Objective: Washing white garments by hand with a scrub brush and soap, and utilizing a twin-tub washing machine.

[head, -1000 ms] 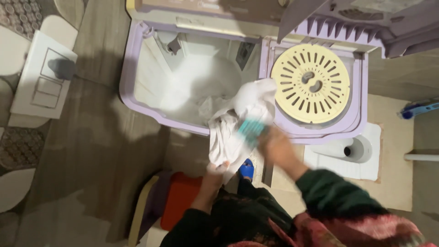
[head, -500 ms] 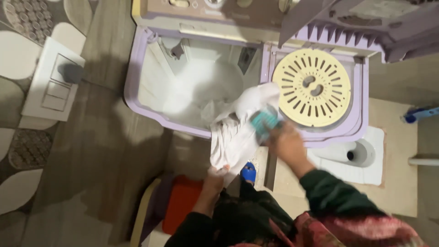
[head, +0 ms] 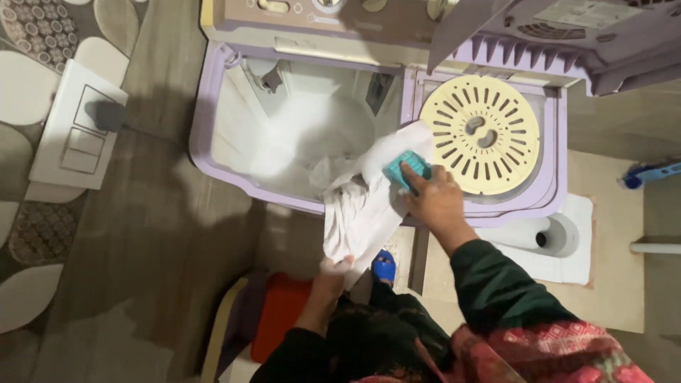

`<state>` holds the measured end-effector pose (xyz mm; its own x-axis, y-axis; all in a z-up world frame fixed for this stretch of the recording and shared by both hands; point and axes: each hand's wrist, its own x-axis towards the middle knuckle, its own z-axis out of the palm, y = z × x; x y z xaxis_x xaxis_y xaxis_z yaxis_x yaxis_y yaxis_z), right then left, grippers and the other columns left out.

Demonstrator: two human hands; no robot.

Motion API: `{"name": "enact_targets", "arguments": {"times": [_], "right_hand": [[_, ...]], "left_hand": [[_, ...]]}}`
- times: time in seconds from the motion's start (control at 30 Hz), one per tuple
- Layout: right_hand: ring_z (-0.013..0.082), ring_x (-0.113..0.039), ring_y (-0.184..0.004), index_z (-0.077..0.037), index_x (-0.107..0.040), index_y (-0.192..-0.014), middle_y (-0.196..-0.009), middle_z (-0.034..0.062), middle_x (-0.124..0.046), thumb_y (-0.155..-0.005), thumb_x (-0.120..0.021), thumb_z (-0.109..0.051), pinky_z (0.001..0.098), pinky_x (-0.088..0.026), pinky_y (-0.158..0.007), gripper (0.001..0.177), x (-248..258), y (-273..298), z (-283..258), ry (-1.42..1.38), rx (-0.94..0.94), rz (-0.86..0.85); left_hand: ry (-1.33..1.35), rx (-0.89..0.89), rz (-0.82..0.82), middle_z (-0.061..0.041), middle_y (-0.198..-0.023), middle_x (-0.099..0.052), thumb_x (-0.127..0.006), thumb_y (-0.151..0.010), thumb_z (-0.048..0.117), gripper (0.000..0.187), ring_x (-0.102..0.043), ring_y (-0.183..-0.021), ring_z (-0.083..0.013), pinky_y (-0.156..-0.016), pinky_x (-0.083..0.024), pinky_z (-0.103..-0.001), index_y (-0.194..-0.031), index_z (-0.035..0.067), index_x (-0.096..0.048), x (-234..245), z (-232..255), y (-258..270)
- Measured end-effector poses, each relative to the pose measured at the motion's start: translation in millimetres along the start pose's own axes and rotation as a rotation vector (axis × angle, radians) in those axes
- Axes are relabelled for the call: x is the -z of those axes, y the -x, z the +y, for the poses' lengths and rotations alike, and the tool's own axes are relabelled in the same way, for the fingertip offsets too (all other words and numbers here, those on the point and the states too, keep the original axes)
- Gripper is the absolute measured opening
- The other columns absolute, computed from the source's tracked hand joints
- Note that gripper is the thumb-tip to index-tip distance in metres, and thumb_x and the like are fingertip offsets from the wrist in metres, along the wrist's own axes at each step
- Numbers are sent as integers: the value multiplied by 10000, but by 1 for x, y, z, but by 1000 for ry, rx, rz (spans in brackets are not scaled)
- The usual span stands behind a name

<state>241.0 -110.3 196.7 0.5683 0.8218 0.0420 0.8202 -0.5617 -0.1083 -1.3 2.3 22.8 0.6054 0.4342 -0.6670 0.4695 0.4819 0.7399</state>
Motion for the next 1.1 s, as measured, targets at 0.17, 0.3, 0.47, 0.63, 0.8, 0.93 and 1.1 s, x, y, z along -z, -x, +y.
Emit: {"name": "enact_targets", "arguments": {"times": [0.17,0.3,0.47,0.63,0.8,0.93,1.1], "right_hand": [[350,-641,-858,-188,-737,-1219,-1005,215,-631,-785,-734,-375,469,-555,-733,473,17,5,-28,-85,213,132],[334,-651,-822,-139,-727,-1187,-1124,261,-639,-888,-732,-405,465,-543,-675,400,1,-5,-6,-32,17,-42],[342,-647,-838,-181,-749,-1222,-1042,227,-645,-776,-709,-378,467,-553,-718,490,25,2,-30,-122,251,108],[312,-646,-830,-133,-738,-1184,-961,171,-672,-919,-704,-417,462,-525,-685,390,-15,9,-12,47,22,-128],[328,-624,-784,-168,-772,-1185,-910,197,-640,-769,-711,-312,439,-535,-651,445,30,-4,-16,-53,257,241],[314,-624,-782,-123,-744,-1077,-942,169,-649,-843,-757,-343,440,-523,-630,321,-23,10,-2,35,83,101],[339,-629,-908,-238,-693,-1243,-1049,143,-650,-773,-696,-397,491,-537,-727,496,0,7,7,-36,247,98]], "left_hand": [[180,-131,-66,-37,-903,-716,-695,-899,195,305,-613,-738,-120,-649,-503,-295,-1109,-26,-714,0,4,-3],[93,-14,-19,-50,-872,-726,-706,-889,223,313,-628,-722,-142,-642,-513,-313,-1066,-35,-719,-2,16,0],[76,-202,-25,-26,-881,-721,-710,-878,207,301,-608,-740,-112,-649,-509,-295,-1046,-41,-726,9,-24,-25],[123,-13,-24,-16,-806,-666,-735,-891,222,273,-567,-669,-115,-582,-474,-296,-960,-40,-701,11,-18,-14],[109,-28,-33,19,-735,-664,-709,-865,192,210,-541,-612,-96,-538,-430,-293,-903,-13,-735,12,-12,-16],[77,-138,-33,26,-755,-627,-738,-907,186,245,-507,-646,-85,-552,-405,-288,-903,-57,-713,15,-16,-22],[173,-118,-73,35,-859,-716,-669,-895,204,268,-603,-721,-64,-649,-491,-243,-1043,-10,-734,12,14,0]]}}
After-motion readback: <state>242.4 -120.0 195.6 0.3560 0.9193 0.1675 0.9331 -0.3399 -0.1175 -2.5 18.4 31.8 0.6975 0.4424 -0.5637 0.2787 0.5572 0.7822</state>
